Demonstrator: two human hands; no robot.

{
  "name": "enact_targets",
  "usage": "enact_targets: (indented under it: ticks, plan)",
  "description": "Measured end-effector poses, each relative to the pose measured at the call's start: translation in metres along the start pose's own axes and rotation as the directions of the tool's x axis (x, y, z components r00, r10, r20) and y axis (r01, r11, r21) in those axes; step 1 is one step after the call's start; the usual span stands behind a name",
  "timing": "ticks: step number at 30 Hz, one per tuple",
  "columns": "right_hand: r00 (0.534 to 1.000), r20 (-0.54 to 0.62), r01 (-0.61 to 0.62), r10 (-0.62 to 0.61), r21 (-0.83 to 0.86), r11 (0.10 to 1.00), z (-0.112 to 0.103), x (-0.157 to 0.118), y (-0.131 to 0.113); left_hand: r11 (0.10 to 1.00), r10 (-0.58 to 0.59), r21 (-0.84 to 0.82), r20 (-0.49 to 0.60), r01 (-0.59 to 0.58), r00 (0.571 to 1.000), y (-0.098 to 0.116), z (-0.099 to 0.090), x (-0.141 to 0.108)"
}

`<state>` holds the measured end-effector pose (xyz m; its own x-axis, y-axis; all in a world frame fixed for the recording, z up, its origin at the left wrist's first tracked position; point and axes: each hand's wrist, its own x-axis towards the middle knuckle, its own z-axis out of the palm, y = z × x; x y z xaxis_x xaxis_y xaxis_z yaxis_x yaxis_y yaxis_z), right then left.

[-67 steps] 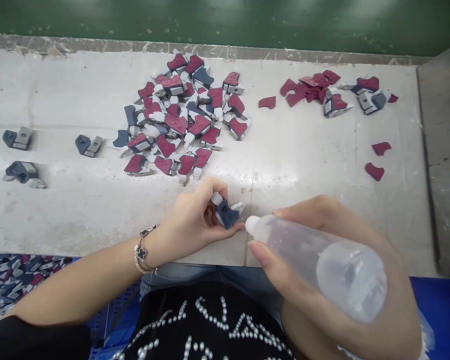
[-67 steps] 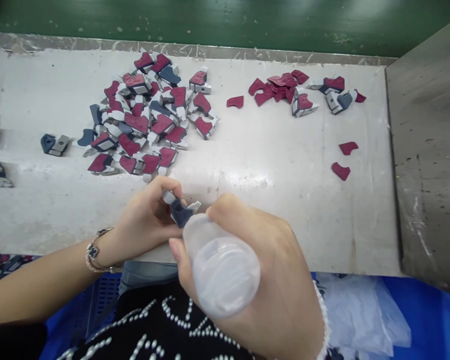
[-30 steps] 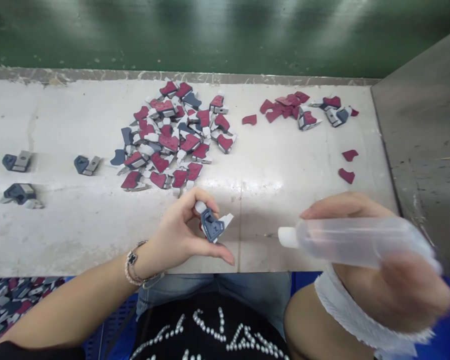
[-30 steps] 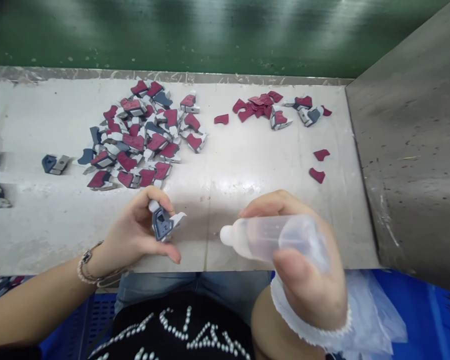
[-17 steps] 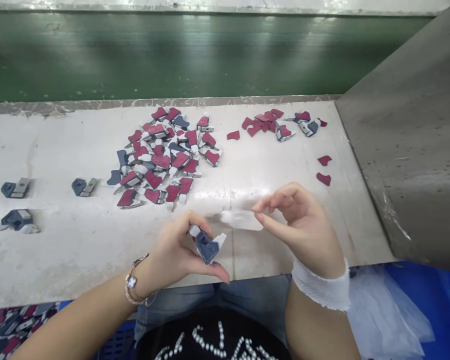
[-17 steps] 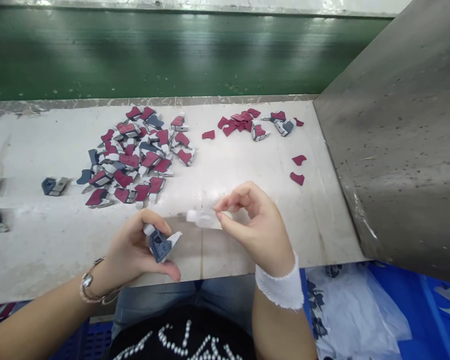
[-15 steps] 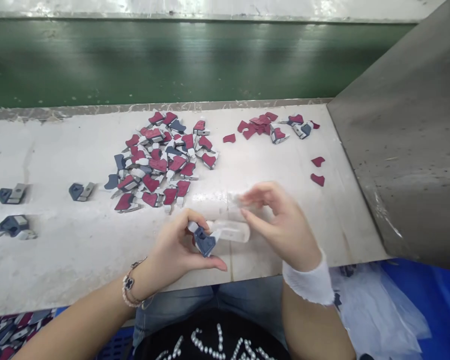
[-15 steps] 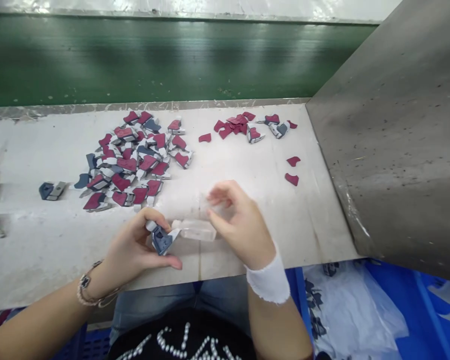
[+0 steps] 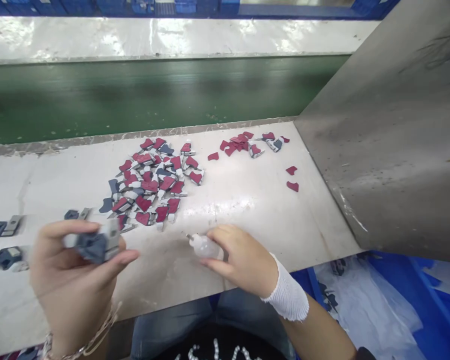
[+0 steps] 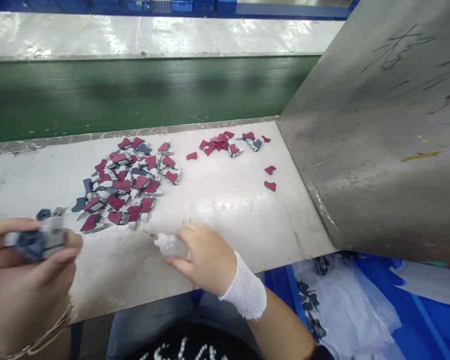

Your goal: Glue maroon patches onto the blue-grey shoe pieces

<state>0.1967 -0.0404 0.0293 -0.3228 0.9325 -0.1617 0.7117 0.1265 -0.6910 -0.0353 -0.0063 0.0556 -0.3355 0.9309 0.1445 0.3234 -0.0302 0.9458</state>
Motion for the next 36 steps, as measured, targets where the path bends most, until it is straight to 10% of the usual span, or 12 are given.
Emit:
enact_targets:
  ticks: [6,11,17,24,36]
  plan:
    - [0.981,-0.186,-0.047,0.05,0.018,0.999,-0.018,0.024,0.008,0.979,-0.198,0.065,0.493,0.191,0.847,-0.012,0.019,-0.012]
    - [0.949,-0.293,-0.115,0.118,0.029,0.993,-0.038,0.005,0.06,0.989,-0.117,-0.006,0.572,0.147,0.812,-0.03,0.033,-0.04]
    - [0.643,-0.624,-0.515,0.443,0.076,0.854,-0.094,-0.02,0.161,0.989,-0.082,-0.026,0.713,0.143,0.696,-0.043,0.042,-0.071]
    - [0.755,-0.495,-0.457,0.431,0.074,0.886,-0.098,-0.022,0.166,0.984,0.009,-0.133,0.689,0.115,0.725,-0.05,0.048,-0.079]
    - [0.815,-0.42,-0.407,0.399,0.075,0.91,-0.074,0.02,0.125,0.983,0.046,-0.168,0.619,0.075,0.784,-0.038,0.053,-0.083]
